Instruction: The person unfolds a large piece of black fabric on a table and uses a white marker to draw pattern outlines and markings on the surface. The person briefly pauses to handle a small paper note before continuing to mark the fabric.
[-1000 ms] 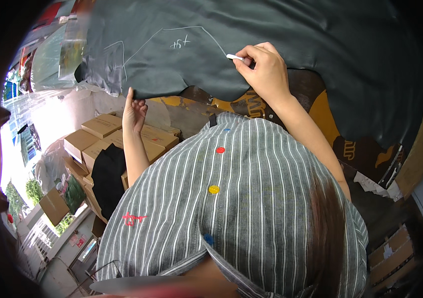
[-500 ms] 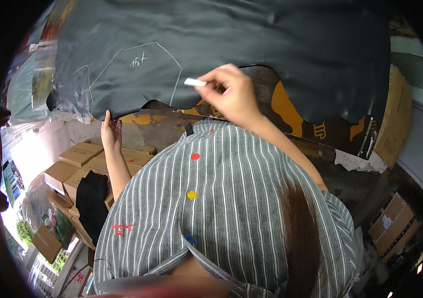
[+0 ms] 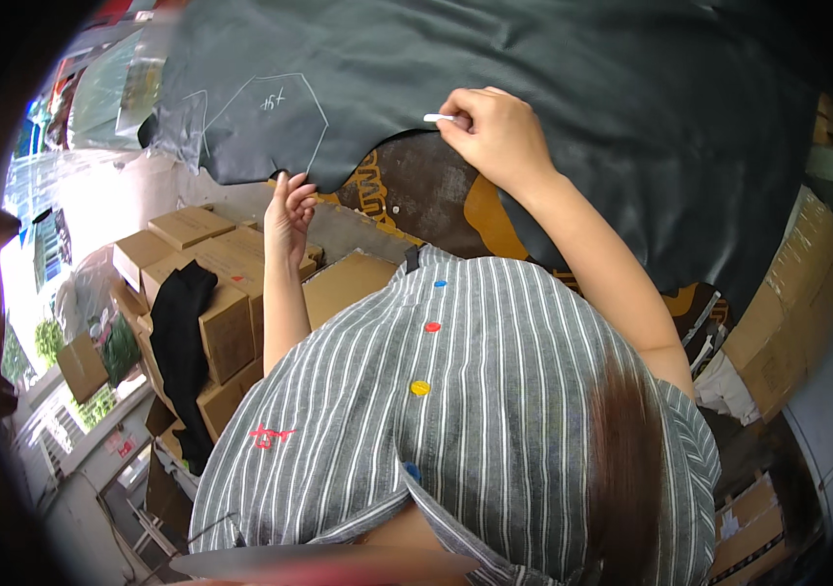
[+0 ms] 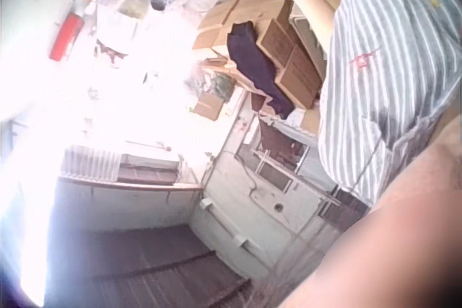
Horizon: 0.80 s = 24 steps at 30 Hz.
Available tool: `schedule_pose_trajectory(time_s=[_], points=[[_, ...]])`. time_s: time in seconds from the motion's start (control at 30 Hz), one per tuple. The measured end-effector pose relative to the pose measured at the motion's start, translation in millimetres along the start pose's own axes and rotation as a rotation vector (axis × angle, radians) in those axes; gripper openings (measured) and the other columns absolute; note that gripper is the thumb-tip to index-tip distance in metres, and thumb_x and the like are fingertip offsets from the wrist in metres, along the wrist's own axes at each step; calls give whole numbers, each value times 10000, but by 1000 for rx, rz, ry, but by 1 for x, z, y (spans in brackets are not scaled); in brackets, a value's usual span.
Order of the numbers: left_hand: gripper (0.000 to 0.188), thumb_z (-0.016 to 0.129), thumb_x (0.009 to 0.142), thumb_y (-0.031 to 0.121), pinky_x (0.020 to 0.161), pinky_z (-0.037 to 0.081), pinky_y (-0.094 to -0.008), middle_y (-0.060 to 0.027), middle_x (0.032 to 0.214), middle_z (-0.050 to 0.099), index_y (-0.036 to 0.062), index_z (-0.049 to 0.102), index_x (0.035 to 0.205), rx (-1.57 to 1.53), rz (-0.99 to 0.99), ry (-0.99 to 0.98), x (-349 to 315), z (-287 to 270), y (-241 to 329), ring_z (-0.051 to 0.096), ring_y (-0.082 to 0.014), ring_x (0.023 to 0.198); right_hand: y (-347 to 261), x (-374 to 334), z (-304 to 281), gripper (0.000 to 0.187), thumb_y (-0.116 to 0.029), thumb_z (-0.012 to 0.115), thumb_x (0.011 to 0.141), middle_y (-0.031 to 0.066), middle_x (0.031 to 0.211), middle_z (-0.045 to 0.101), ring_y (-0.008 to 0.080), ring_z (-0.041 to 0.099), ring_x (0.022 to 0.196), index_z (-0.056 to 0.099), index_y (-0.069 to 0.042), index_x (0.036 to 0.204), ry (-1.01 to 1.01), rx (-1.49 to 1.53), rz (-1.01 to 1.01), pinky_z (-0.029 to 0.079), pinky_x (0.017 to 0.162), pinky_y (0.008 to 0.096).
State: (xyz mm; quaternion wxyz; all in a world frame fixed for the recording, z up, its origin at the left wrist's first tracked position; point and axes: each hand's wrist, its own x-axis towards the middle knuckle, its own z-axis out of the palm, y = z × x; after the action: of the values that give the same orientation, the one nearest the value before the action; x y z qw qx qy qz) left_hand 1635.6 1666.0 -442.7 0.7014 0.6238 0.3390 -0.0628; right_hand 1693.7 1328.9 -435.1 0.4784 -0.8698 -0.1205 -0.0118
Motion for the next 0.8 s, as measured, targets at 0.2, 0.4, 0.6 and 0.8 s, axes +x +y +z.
schedule_pose_trajectory(time_s=[0.2, 0.4, 0.6, 0.8], points=[[376, 873, 784, 273, 568, 381, -178, 44, 686, 565, 46, 578, 839, 493, 362, 254, -10, 27, -23, 446, -19, 588, 6, 9, 4, 130, -216, 688, 796, 28, 709, 659, 224, 647, 796, 700, -87, 811, 42, -114, -81, 525, 673, 385], [456, 879, 776, 295, 597, 424, -198, 28, 723, 573, 34, 542, 938, 387, 384, 339, -10, 30, -40, 482, -38, 633, 13, -6, -22, 120, -200, 694, 780, 34, 685, 627, 219, 641, 775, 694, -80, 789, 144, -155, 63, 507, 661, 378], [576, 863, 796, 286, 628, 422, -195, 5, 750, 590, -16, 496, 1122, 393, 441, 391, -15, 35, -41, 501, -50, 668, 6, -50, -45, 91, -113, 739, 765, 51, 670, 578, 211, 588, 656, 686, -42, 787, 198, -137, 115, 477, 605, 350], [626, 847, 802, 258, 626, 446, -203, 4, 726, 595, -32, 493, 1229, 392, 433, 402, -23, 38, -36, 508, -48, 639, -8, -74, -39, 107, -80, 760, 809, 6, 720, 606, 73, 553, 622, 704, -17, 874, -3, 109, 219, 455, 606, 231]])
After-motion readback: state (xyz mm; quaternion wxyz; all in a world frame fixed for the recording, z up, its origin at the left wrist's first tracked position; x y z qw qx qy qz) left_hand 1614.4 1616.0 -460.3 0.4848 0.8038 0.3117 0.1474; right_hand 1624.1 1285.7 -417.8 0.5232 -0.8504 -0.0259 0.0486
